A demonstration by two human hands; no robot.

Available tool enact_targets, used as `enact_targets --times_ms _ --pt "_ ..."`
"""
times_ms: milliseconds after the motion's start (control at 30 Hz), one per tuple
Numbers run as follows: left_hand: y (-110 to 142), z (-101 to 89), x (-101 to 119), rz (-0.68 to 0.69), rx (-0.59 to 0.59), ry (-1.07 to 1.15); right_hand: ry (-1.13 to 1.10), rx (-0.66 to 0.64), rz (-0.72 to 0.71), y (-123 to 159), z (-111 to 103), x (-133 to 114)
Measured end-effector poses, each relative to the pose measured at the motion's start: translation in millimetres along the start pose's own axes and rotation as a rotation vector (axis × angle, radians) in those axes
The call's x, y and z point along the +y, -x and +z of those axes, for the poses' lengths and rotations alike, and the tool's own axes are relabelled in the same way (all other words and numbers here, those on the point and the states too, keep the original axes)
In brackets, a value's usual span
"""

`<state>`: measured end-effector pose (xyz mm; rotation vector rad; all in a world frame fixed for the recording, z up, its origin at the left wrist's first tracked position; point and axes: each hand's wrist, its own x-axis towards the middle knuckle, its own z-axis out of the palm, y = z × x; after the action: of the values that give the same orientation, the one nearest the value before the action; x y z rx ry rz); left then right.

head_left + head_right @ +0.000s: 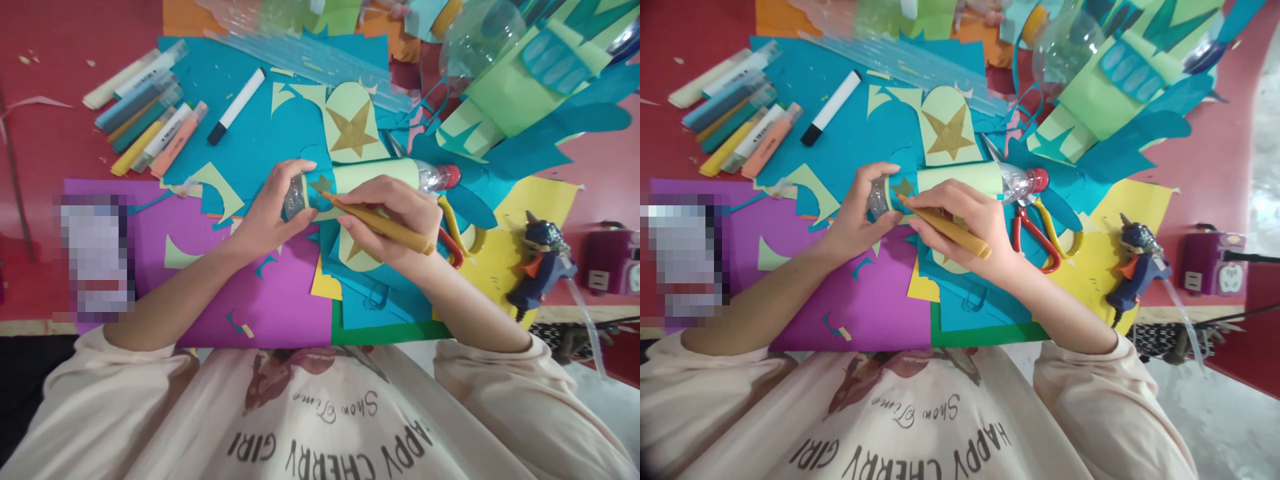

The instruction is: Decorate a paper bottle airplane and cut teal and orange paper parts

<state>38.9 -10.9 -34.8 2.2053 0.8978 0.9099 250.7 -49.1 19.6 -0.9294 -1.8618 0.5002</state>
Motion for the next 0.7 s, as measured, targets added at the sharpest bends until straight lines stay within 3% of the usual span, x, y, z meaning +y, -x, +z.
enact_targets --times_ms 267,600,700 --pt "0.3 2.0 -5.0 0.049 0.019 0.003 0.028 -0.01 0.072 1.1 -1.9 -2.7" --pt "-0.3 1.2 -5.1 0.014 0.013 0.041 -0.056 0.016 0.086 2.9 -1.3 -2.7" --pt "-3.2 5.6 -4.1 -0.015 0.076 0.072 -0.053 0.022 0.076 2.6 -0.5 -1.6"
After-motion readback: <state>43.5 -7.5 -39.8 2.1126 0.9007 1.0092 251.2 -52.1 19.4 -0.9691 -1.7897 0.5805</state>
